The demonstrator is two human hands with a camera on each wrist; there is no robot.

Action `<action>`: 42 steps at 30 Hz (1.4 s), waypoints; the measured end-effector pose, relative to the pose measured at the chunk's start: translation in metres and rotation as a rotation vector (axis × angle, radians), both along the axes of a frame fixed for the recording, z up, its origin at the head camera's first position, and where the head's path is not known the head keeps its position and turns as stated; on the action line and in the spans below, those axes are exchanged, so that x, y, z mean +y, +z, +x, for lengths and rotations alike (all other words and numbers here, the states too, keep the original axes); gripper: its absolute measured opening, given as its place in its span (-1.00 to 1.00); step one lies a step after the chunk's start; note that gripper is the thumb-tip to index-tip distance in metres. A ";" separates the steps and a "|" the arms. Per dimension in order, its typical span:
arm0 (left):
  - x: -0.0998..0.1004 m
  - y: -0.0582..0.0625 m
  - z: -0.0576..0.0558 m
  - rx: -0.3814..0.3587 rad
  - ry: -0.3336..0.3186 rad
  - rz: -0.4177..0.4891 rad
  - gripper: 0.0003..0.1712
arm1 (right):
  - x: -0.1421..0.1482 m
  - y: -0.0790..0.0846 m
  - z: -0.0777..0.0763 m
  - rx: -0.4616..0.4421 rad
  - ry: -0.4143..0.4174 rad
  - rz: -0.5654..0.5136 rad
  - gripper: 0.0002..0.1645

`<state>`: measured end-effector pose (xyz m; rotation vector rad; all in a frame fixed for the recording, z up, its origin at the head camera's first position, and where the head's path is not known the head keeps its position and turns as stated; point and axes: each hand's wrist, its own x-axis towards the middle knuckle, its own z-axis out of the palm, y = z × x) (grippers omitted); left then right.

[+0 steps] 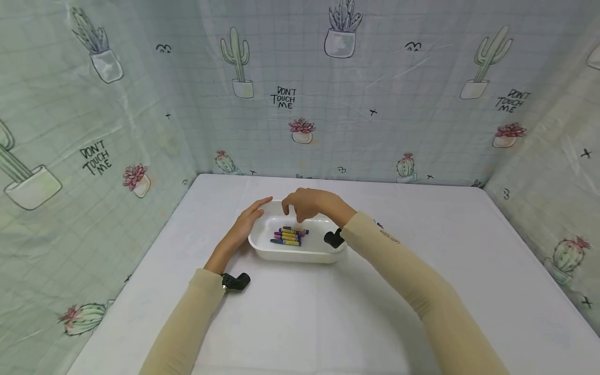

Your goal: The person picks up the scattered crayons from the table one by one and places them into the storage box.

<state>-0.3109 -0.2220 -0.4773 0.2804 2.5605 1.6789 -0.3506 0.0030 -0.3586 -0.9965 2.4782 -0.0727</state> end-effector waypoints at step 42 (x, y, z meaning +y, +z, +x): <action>0.001 0.001 0.003 0.004 -0.011 0.031 -0.43 | 0.220 -0.038 0.021 0.022 -0.485 -0.409 -0.55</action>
